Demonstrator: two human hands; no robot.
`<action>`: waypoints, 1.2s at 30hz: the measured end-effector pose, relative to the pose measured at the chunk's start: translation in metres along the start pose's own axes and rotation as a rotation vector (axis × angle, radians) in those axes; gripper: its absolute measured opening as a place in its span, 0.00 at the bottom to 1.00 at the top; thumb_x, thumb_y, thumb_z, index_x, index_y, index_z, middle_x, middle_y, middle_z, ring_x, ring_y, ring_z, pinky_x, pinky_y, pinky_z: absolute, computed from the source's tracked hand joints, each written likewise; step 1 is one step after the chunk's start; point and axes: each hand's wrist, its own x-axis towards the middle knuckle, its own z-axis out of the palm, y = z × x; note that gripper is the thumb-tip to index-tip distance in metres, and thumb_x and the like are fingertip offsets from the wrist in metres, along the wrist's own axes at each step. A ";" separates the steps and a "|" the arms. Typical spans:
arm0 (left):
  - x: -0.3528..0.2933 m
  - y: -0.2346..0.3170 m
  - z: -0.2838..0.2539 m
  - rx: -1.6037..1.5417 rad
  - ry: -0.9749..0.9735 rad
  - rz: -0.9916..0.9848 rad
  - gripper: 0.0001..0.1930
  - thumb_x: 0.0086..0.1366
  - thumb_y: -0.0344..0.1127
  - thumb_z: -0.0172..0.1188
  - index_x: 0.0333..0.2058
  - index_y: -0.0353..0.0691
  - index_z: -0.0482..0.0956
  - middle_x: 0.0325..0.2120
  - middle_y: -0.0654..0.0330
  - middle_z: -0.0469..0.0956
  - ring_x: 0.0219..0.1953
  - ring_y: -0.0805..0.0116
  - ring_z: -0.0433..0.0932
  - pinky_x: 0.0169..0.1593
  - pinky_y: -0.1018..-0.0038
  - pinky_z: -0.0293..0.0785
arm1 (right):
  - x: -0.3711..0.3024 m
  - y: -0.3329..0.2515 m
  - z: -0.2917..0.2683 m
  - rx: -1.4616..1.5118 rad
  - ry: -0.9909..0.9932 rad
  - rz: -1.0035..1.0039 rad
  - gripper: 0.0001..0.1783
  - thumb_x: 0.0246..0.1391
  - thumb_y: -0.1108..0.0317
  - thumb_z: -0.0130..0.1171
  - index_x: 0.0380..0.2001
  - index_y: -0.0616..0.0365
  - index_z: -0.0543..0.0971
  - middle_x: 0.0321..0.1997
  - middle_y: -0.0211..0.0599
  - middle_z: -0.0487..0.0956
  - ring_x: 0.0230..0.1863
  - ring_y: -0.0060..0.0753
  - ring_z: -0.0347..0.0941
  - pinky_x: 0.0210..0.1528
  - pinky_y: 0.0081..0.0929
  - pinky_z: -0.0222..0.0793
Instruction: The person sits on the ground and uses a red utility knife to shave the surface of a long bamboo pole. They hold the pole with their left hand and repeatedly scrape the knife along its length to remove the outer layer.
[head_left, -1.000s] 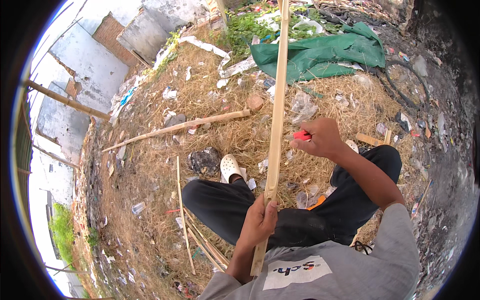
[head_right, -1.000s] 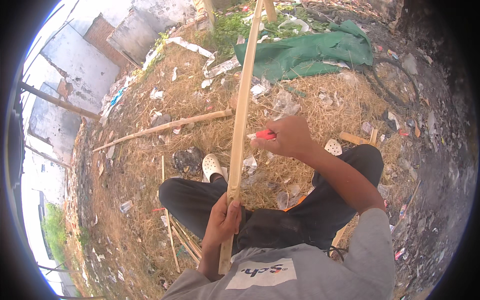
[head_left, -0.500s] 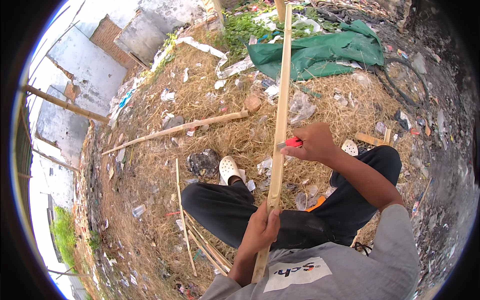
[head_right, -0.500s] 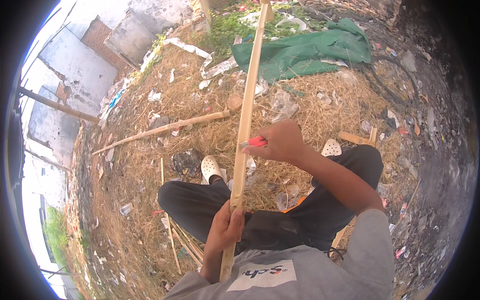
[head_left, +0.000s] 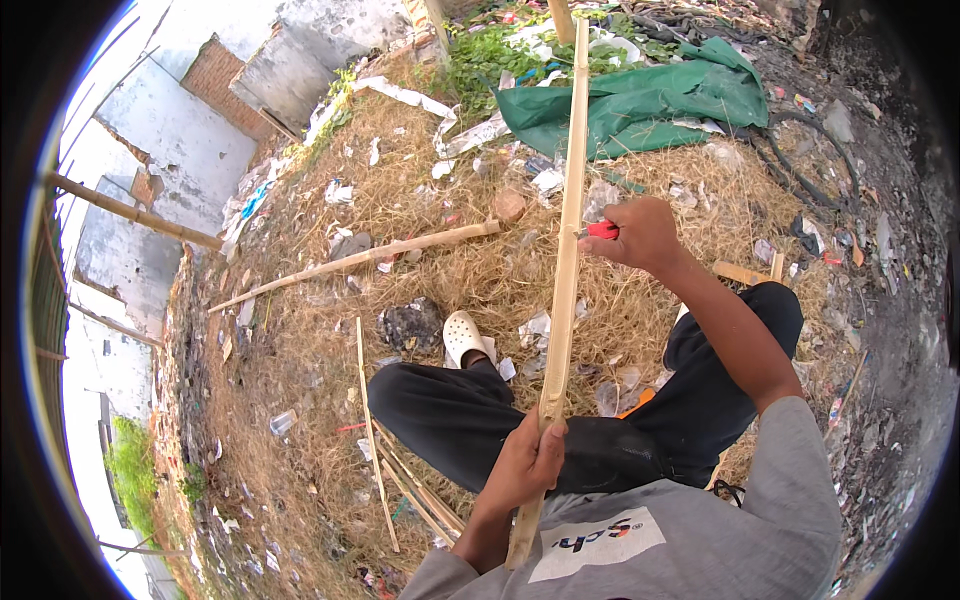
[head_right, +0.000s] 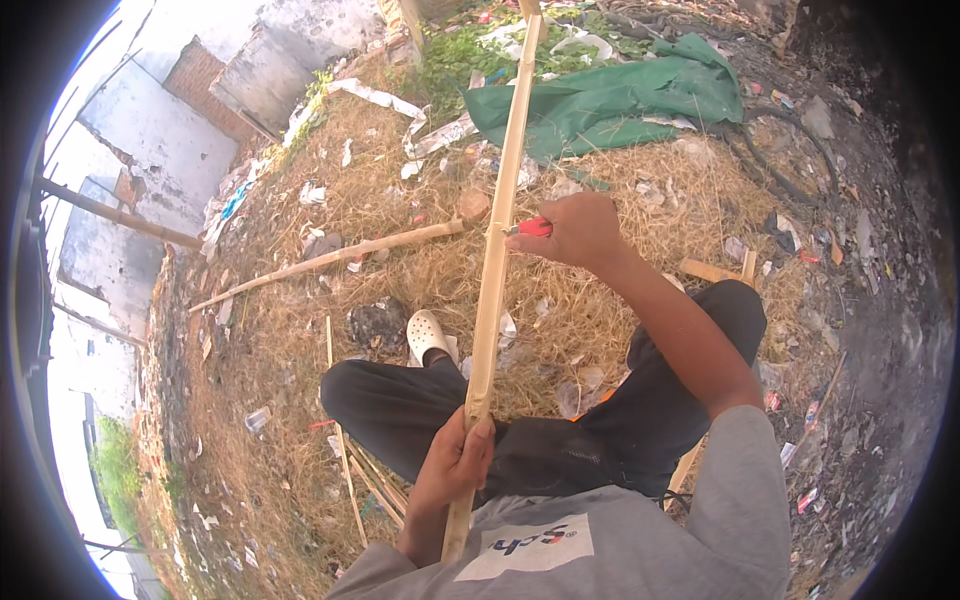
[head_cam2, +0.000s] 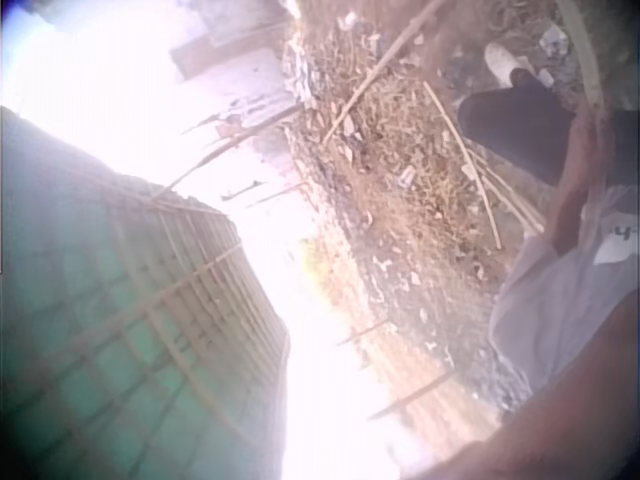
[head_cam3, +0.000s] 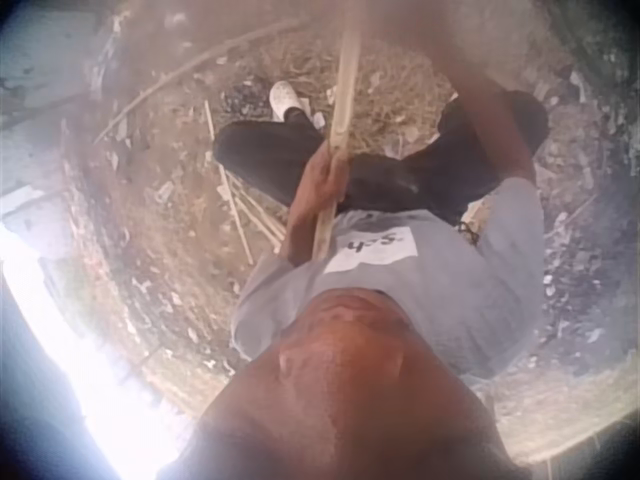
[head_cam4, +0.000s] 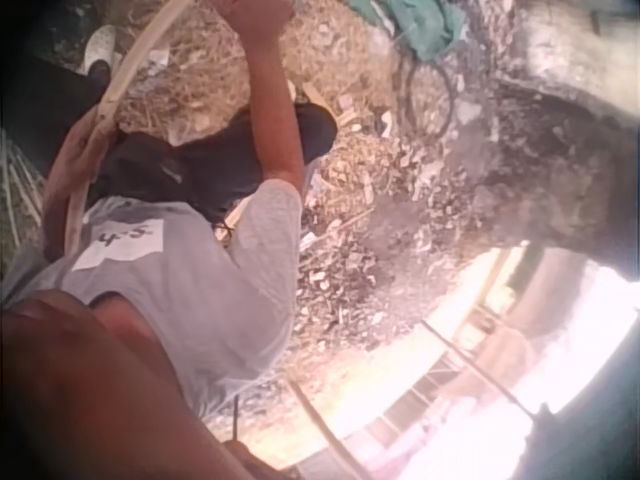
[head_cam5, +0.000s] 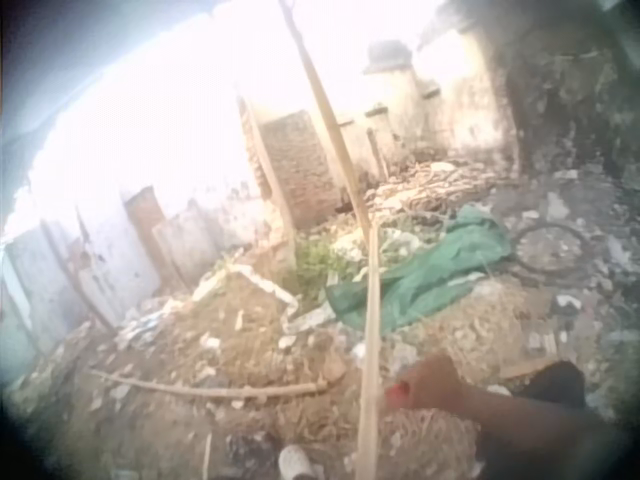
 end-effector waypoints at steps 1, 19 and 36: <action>-0.001 0.001 -0.001 -0.003 -0.009 -0.002 0.11 0.74 0.41 0.45 0.39 0.39 0.66 0.15 0.68 0.66 0.13 0.80 0.67 0.18 0.79 0.65 | 0.002 0.005 0.001 -0.029 0.034 0.001 0.36 0.41 0.28 0.59 0.09 0.53 0.71 0.08 0.38 0.66 0.11 0.44 0.65 0.16 0.38 0.60; -0.013 -0.014 -0.003 -0.260 -0.020 -0.008 0.13 0.75 0.42 0.43 0.39 0.38 0.67 0.13 0.70 0.63 0.12 0.84 0.61 0.16 0.83 0.59 | -0.015 -0.011 -0.025 0.137 -0.094 0.223 0.35 0.47 0.29 0.56 0.15 0.53 0.76 0.10 0.39 0.68 0.15 0.46 0.68 0.20 0.40 0.62; 0.015 0.003 0.008 -0.564 -0.066 0.075 0.13 0.76 0.42 0.39 0.38 0.38 0.65 0.10 0.70 0.60 0.09 0.82 0.55 0.15 0.83 0.53 | -0.033 -0.059 -0.019 0.168 -0.080 -0.153 0.37 0.40 0.27 0.60 0.09 0.53 0.69 0.08 0.37 0.64 0.11 0.43 0.63 0.16 0.38 0.57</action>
